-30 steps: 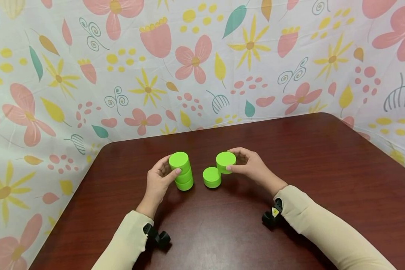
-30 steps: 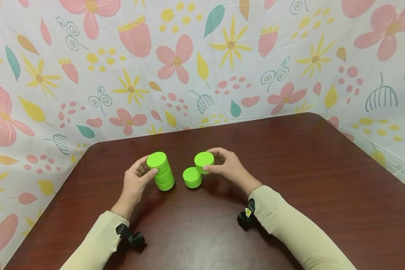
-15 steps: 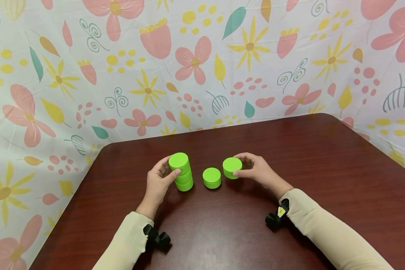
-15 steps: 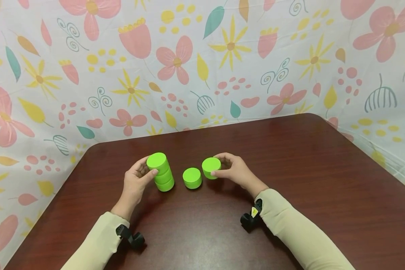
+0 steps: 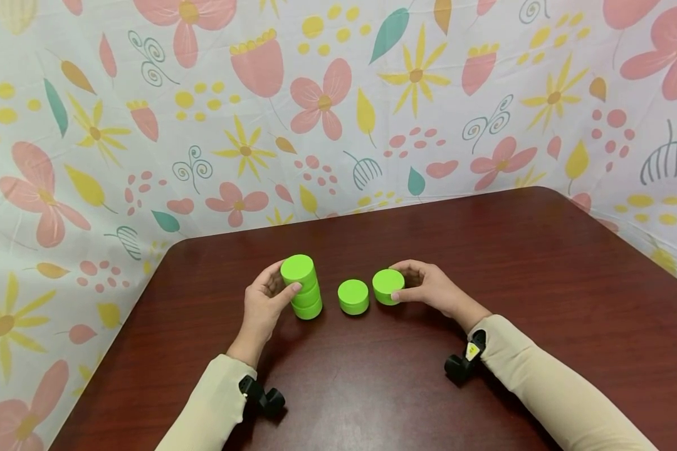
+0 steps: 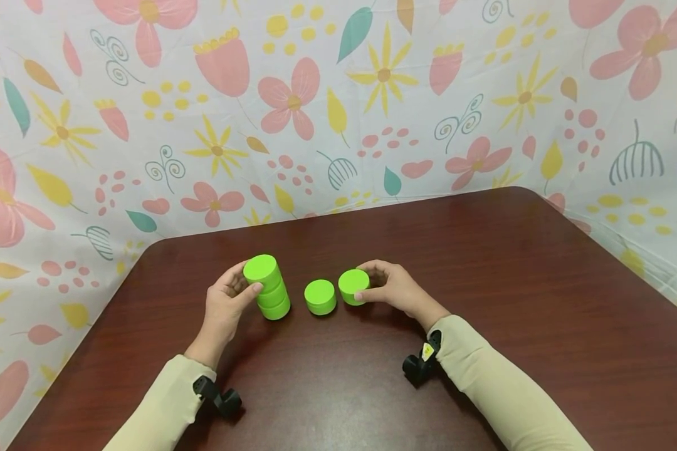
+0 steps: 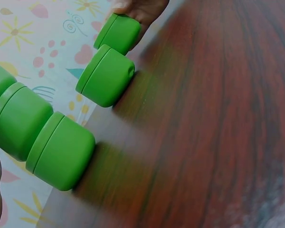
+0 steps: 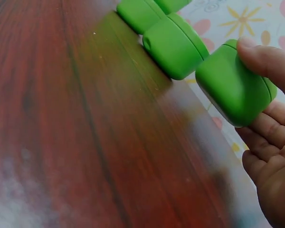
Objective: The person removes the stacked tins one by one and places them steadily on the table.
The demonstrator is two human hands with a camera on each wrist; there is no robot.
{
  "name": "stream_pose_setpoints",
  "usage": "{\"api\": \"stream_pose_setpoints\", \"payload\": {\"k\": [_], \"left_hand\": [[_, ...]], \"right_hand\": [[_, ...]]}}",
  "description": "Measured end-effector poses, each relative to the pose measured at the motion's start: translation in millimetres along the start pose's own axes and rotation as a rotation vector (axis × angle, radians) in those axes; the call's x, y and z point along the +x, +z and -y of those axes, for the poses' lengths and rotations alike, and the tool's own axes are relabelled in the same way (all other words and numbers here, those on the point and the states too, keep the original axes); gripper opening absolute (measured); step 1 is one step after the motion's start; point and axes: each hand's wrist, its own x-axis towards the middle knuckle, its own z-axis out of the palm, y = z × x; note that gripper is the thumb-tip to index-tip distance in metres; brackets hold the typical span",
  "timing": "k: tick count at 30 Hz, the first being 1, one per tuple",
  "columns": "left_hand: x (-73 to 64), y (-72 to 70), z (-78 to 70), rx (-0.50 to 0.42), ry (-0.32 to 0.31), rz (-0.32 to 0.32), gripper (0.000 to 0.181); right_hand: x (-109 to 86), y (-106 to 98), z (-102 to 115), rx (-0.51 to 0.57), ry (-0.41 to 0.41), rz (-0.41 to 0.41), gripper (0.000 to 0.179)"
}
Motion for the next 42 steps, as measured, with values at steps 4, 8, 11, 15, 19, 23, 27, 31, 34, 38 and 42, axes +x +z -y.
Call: {"api": "stream_pose_setpoints", "payload": {"k": [4,8,11,15,19,23,27,31,34,38,42], "left_hand": [[0.3,-0.1,0.7,-0.004,-0.003,-0.001,0.046],[0.1,-0.1,0.9,-0.005,-0.004,-0.007,0.046],[0.0,0.0,1.1,-0.006,-0.004,-0.011,0.046],[0.2,-0.1,1.8,-0.014,-0.004,-0.009,0.047],[0.3,-0.1,2.0,-0.023,-0.002,-0.005,0.047],[0.2,0.0,2.1,-0.028,0.001,-0.002,0.047],[0.3,0.1,2.4,-0.029,0.005,-0.004,0.046],[0.4,0.4,2.4,-0.034,0.007,-0.007,0.047],[0.7,0.6,2.4,-0.034,0.007,-0.006,0.047],[0.6,0.8,2.3,-0.036,0.006,-0.007,0.047],[0.2,1.1,1.7,-0.032,0.003,-0.011,0.047]], "right_hand": [[-0.1,0.3,-0.1,0.001,0.004,0.015,0.054],[0.0,0.5,-1.2,-0.003,0.011,0.023,0.054],[0.2,0.4,-2.2,-0.012,0.018,0.027,0.054],[0.4,0.4,-2.6,-0.039,0.030,0.033,0.055],[0.9,0.4,-2.6,-0.058,0.037,0.042,0.055],[1.2,-0.1,-2.9,-0.062,0.035,0.051,0.056],[1.0,-0.4,-2.8,-0.077,0.035,0.052,0.055],[0.1,-0.3,-1.9,-0.099,0.033,0.041,0.053],[-0.4,0.3,-1.2,-0.109,0.030,0.033,0.051],[0.0,1.0,-0.5,-0.122,0.037,0.036,0.051],[0.0,1.6,0.4,-0.138,0.047,0.042,0.051]]}}
